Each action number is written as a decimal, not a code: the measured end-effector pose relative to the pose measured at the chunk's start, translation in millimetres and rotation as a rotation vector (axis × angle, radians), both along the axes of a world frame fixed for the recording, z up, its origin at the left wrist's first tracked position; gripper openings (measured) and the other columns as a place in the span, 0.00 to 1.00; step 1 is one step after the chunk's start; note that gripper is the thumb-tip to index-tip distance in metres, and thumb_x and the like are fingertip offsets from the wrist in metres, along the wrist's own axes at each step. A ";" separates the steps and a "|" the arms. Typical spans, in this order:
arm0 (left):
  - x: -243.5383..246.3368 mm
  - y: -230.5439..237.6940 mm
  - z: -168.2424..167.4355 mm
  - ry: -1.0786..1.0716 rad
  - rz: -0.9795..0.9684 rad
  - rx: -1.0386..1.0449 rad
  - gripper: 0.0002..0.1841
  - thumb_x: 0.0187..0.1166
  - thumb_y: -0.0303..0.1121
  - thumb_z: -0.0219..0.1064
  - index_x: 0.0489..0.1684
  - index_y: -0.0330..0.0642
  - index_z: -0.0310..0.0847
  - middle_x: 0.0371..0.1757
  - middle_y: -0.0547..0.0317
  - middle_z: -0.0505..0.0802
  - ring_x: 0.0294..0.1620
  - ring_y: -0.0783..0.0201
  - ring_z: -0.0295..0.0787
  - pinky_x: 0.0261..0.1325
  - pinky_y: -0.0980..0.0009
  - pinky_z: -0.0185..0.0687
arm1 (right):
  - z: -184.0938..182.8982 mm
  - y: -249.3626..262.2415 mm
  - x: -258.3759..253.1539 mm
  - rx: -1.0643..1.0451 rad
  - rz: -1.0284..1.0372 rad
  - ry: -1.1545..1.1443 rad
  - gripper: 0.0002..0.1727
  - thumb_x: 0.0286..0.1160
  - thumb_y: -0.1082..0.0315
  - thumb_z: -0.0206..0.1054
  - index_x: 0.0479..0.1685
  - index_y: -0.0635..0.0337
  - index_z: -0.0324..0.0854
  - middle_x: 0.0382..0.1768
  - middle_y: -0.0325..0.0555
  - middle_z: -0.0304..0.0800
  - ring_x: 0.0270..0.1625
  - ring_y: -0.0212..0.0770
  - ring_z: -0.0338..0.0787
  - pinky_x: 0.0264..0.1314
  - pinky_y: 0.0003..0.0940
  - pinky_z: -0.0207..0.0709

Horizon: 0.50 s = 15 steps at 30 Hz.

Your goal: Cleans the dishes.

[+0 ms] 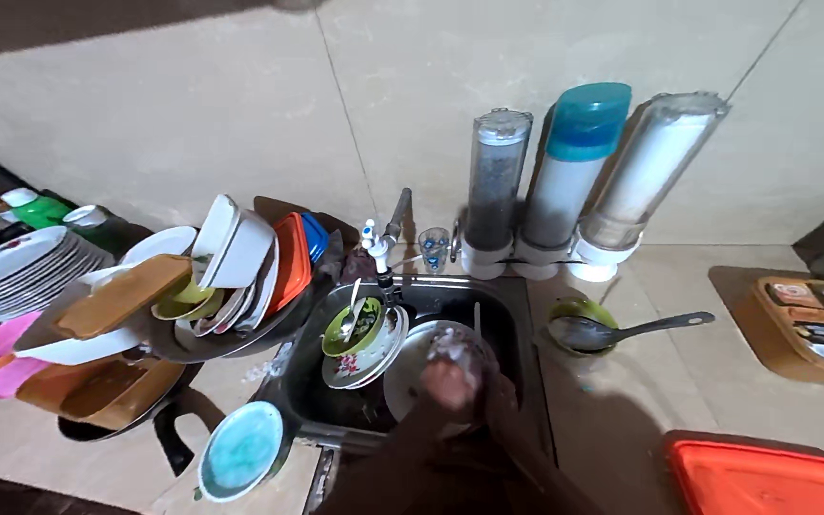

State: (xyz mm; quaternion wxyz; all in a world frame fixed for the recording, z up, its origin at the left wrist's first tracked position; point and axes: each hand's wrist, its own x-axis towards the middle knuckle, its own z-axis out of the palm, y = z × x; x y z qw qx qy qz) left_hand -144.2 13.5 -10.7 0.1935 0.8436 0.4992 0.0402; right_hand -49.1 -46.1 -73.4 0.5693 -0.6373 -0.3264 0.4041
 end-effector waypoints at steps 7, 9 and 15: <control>-33.6 33.0 -59.4 -0.721 0.326 -0.037 0.24 0.91 0.37 0.54 0.74 0.24 0.75 0.71 0.32 0.86 0.76 0.46 0.82 0.82 0.53 0.71 | -14.8 24.0 -0.1 0.130 -0.294 0.735 0.34 0.95 0.45 0.35 0.76 0.64 0.71 0.63 0.56 0.85 0.63 0.44 0.87 0.66 0.46 0.82; -20.8 -2.6 -87.4 -0.684 0.158 0.320 0.31 0.85 0.38 0.58 0.76 0.15 0.68 0.77 0.20 0.78 0.81 0.33 0.75 0.84 0.46 0.69 | -16.4 26.0 1.3 0.154 -0.329 0.953 0.36 0.93 0.40 0.32 0.78 0.59 0.68 0.63 0.53 0.85 0.62 0.44 0.87 0.63 0.47 0.83; 11.5 -34.5 -63.8 -0.099 -0.298 0.655 0.17 0.79 0.26 0.63 0.64 0.32 0.87 0.69 0.40 0.90 0.72 0.44 0.87 0.75 0.50 0.80 | -15.5 18.7 0.3 0.124 -0.224 0.752 0.27 0.97 0.52 0.35 0.64 0.61 0.75 0.42 0.41 0.88 0.43 0.29 0.88 0.47 0.28 0.84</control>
